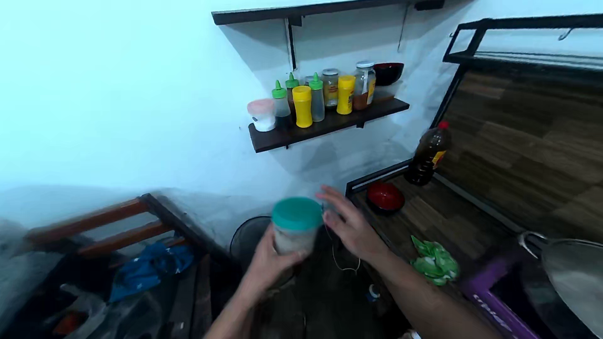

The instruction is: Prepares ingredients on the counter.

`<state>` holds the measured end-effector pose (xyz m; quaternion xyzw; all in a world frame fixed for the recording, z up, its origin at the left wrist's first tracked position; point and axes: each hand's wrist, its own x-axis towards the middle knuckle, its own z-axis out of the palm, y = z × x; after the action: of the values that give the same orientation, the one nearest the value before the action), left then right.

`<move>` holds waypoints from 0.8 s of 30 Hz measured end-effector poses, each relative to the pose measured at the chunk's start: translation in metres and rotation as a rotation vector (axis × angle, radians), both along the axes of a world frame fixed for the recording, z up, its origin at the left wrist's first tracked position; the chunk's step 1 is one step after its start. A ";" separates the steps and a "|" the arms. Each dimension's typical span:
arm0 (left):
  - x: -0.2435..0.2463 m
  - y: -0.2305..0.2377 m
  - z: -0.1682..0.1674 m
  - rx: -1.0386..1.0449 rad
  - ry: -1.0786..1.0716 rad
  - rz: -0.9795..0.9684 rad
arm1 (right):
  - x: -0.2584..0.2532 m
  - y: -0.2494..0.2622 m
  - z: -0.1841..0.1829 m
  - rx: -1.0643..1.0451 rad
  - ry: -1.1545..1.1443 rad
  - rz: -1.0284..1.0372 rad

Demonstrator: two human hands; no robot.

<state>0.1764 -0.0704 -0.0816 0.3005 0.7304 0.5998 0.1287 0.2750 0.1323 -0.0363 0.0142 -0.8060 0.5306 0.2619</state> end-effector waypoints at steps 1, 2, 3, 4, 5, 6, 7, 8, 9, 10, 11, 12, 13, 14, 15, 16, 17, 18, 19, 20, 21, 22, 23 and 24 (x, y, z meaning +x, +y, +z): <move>-0.028 0.002 0.012 0.074 0.002 0.061 | -0.022 0.005 0.007 -0.012 0.021 -0.088; -0.058 0.006 0.028 0.144 0.009 0.115 | -0.046 0.009 0.013 0.000 0.029 -0.165; -0.090 0.011 0.044 0.216 0.026 0.155 | -0.071 0.012 0.019 0.023 0.031 -0.228; -0.125 0.018 0.059 0.283 0.056 0.185 | -0.098 0.013 0.026 0.039 0.016 -0.272; -0.160 0.025 0.073 0.346 0.082 0.185 | -0.126 0.013 0.033 0.040 -0.002 -0.308; -0.193 0.033 0.087 0.388 0.119 0.169 | -0.154 0.012 0.039 0.041 -0.020 -0.345; -0.224 0.043 0.102 0.415 0.164 0.159 | -0.182 0.012 0.044 0.051 -0.024 -0.383; -0.254 0.055 0.115 0.432 0.210 0.161 | -0.210 0.012 0.046 0.063 -0.009 -0.421; -0.282 0.067 0.126 0.428 0.262 0.171 | -0.236 0.014 0.046 0.082 0.016 -0.463; -0.307 0.080 0.134 0.395 0.311 0.186 | -0.259 0.016 0.045 0.099 0.039 -0.509; -0.329 0.092 0.139 0.346 0.353 0.204 | -0.279 0.017 0.045 0.114 0.051 -0.553; -0.347 0.103 0.141 0.284 0.383 0.226 | -0.295 0.019 0.044 0.125 0.052 -0.593; -0.361 0.113 0.142 0.214 0.408 0.255 | -0.307 0.020 0.044 0.134 0.043 -0.631; -0.372 0.122 0.141 0.144 0.412 0.275 | -0.318 0.021 0.043 0.146 0.032 -0.667; -0.379 0.128 0.139 0.084 0.413 0.282 | -0.326 0.022 0.042 0.159 0.023 -0.698; -0.383 0.134 0.136 0.044 0.412 0.277 | -0.332 0.022 0.041 0.167 0.013 -0.721; -0.387 0.138 0.131 0.021 0.423 0.270 | -0.337 0.023 0.040 0.173 0.005 -0.743; -0.390 0.141 0.127 0.015 0.435 0.262 | -0.342 0.024 0.039 0.179 0.000 -0.761; -0.392 0.143 0.123 0.016 0.443 0.256 | -0.346 0.025 0.037 0.179 0.001 -0.775; -0.394 0.145 0.120 0.016 0.446 0.251 | -0.350 0.025 0.037 0.173 -0.001 -0.788; -0.396 0.146 0.117 0.020 0.449 0.254 | -0.355 0.027 0.036 0.168 0.001 -0.802; -0.397 0.147 0.115 0.028 0.455 0.255 | -0.360 0.030 0.035 0.157 -0.003 -0.810; -0.399 0.147 0.113 0.034 0.463 0.252 | -0.365 0.032 0.034 0.145 -0.011 -0.820; -0.400 0.146 0.109 0.049 0.480 0.241 | -0.369 0.034 0.033 0.135 -0.021 -0.827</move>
<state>-0.2235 0.0751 0.0278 0.3480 0.7559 0.5396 -0.1279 -0.0942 0.1663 -0.0036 -0.2986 -0.7795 0.3268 0.4432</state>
